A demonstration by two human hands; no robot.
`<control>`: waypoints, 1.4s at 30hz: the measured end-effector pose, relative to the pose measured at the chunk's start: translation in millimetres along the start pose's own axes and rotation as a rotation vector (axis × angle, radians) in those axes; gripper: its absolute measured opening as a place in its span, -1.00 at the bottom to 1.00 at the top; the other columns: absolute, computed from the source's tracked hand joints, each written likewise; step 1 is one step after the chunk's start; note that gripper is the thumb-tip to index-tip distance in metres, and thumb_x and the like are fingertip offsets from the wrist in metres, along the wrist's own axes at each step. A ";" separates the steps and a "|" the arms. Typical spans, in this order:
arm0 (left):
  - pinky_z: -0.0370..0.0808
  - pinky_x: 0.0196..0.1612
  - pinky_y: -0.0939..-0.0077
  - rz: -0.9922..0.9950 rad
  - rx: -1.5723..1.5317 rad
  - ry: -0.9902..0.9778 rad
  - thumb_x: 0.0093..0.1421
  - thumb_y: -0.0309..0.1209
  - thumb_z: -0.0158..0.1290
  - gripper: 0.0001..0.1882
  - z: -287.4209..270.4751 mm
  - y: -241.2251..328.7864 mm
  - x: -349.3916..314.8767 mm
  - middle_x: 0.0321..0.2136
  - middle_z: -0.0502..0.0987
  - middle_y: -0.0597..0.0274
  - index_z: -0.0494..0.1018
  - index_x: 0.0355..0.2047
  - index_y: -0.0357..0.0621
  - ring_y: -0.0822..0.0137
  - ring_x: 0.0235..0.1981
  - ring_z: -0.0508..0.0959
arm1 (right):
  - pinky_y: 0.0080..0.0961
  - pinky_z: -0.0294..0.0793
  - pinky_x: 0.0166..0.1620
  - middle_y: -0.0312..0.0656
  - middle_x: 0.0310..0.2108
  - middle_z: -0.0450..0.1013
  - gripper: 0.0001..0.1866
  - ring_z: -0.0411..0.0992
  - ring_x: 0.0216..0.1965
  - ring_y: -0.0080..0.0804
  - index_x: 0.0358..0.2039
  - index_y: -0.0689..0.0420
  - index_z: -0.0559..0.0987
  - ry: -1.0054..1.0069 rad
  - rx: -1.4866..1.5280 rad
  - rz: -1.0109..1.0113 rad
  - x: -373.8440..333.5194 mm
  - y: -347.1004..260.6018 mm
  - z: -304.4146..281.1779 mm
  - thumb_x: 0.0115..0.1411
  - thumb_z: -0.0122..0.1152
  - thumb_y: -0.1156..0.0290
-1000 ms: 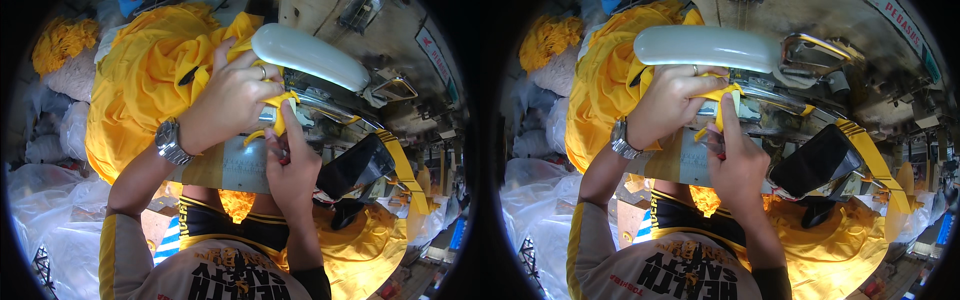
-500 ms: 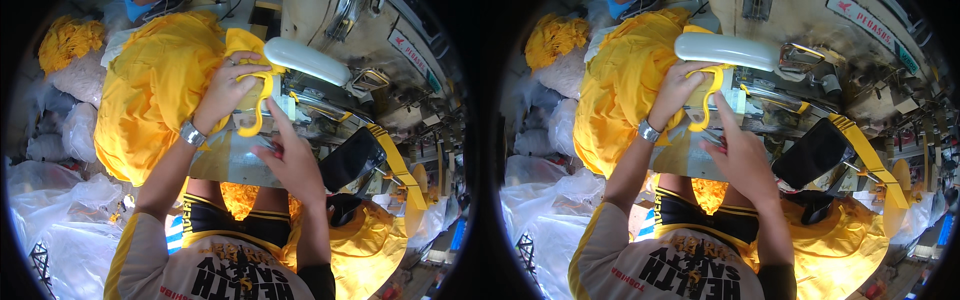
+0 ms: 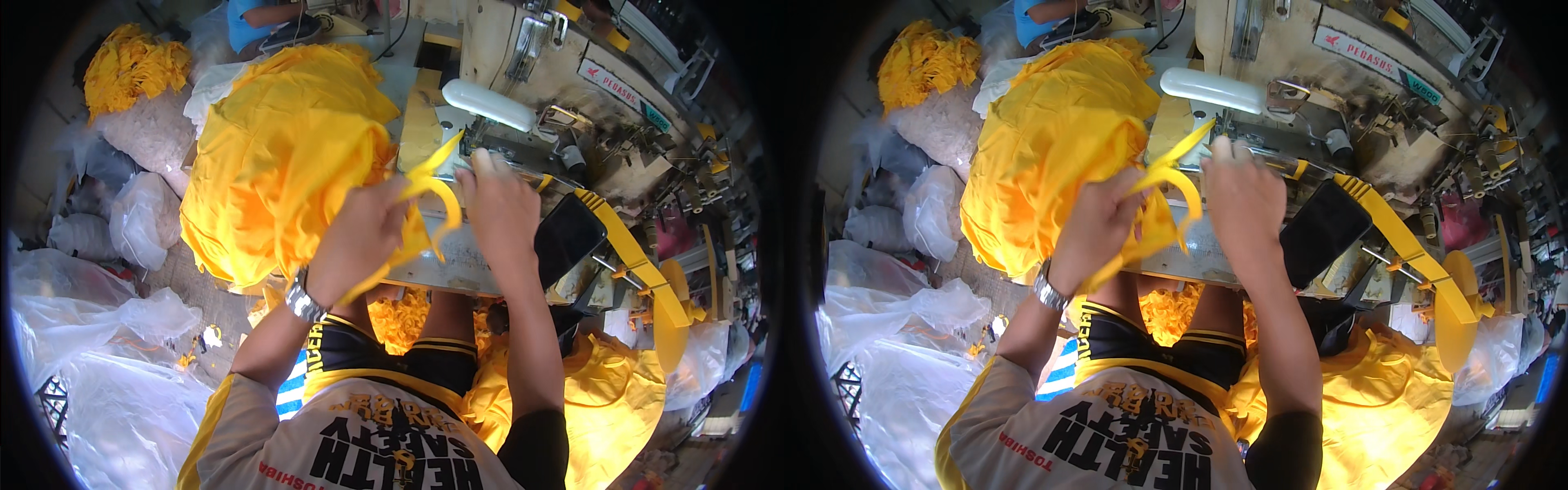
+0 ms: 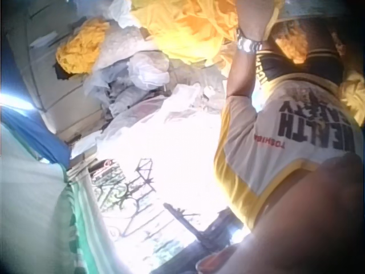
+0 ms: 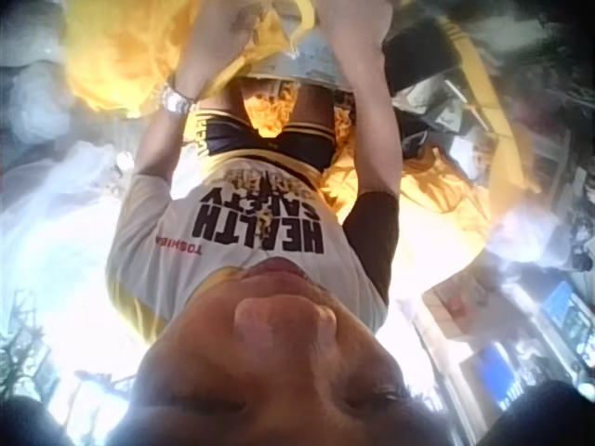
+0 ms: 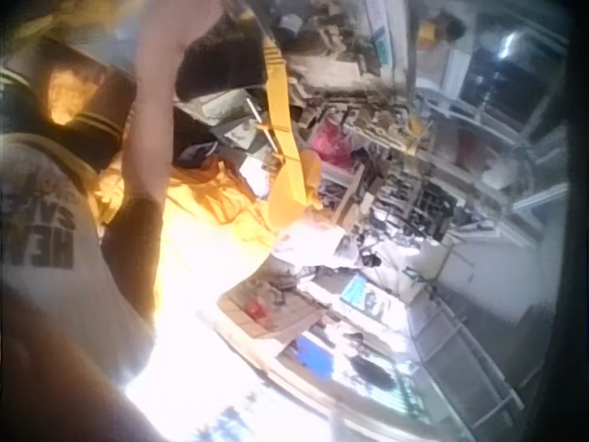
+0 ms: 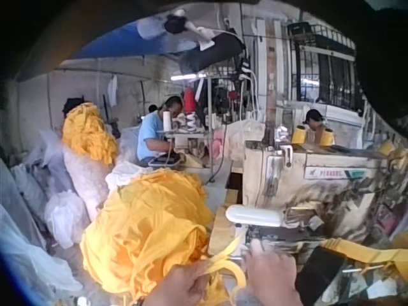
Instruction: The person prepares and assembles yellow textile garment components using a industrial sewing machine, handling fabric panels and small textile pieces by hand and with snips.
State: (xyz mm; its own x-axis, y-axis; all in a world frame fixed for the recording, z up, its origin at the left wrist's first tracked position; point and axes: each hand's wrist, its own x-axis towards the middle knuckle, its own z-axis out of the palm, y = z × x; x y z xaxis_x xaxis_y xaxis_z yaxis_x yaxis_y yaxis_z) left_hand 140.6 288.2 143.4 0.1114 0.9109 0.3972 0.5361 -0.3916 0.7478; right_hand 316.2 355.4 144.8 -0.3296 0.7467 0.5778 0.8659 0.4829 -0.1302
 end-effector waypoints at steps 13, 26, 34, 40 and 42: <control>0.47 -0.15 0.47 0.538 -1.138 -0.826 0.29 -0.35 0.01 -0.62 -67.9 32.7 9.6 -0.18 0.52 0.04 0.35 0.05 -0.31 0.28 -0.25 0.55 | -0.59 0.33 -0.36 -0.36 -0.48 0.38 -0.80 0.31 -0.45 -0.60 -0.19 0.20 0.49 -0.707 1.159 0.262 -80.1 14.2 -24.9 0.27 0.15 0.35; 0.44 -0.47 0.51 -0.049 0.385 0.840 0.07 -0.57 0.18 -0.95 -77.7 -79.5 -144.6 -0.58 0.55 0.18 0.55 -0.43 -0.25 0.36 -0.57 0.54 | -0.76 0.23 -0.45 -0.37 -0.59 0.46 -0.89 0.39 -0.52 -0.74 -0.27 0.20 0.55 -0.741 1.015 0.302 -89.1 -22.0 -3.4 0.25 0.16 0.44; 0.45 -0.36 0.57 -0.290 -0.561 0.329 0.22 -0.52 0.10 -0.95 -3.8 -65.0 -126.0 -0.43 0.53 0.28 0.46 -0.37 -0.24 0.47 -0.43 0.51 | -0.76 0.00 -0.68 -0.30 -0.59 0.47 -0.85 0.11 -0.75 -0.81 -0.34 0.23 0.54 -0.522 1.456 0.401 -12.7 -81.7 25.1 0.28 0.16 0.40; 0.44 -0.20 0.65 -0.373 -1.132 0.683 0.39 -0.34 -0.09 -0.89 -54.1 -56.1 -150.9 -0.39 0.43 0.40 0.28 -0.25 -0.07 0.57 -0.35 0.46 | -0.68 0.11 -0.64 -0.30 -0.63 0.43 -0.81 0.19 -0.72 -0.69 -0.37 0.24 0.52 -0.523 1.255 0.317 -24.4 -98.6 48.1 0.24 0.21 0.36; 0.43 -0.17 0.61 -0.284 -1.145 0.763 0.40 -0.34 -0.12 -0.90 -64.2 -32.3 -141.6 -0.36 0.41 0.39 0.27 -0.24 -0.08 0.53 -0.35 0.45 | -0.55 0.26 -0.61 -0.24 -0.62 0.44 -0.78 0.34 -0.68 -0.52 -0.34 0.23 0.51 -0.412 1.088 0.041 -19.4 -125.7 63.0 0.22 0.25 0.31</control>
State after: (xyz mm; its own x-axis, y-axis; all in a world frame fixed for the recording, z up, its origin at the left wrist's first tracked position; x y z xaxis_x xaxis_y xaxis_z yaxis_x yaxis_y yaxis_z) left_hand 53.8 163.5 97.1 -0.5579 0.8267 0.0727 -0.5475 -0.4324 0.7164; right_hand 190.1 309.1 99.1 -0.5796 0.7662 0.2776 0.1643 0.4436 -0.8810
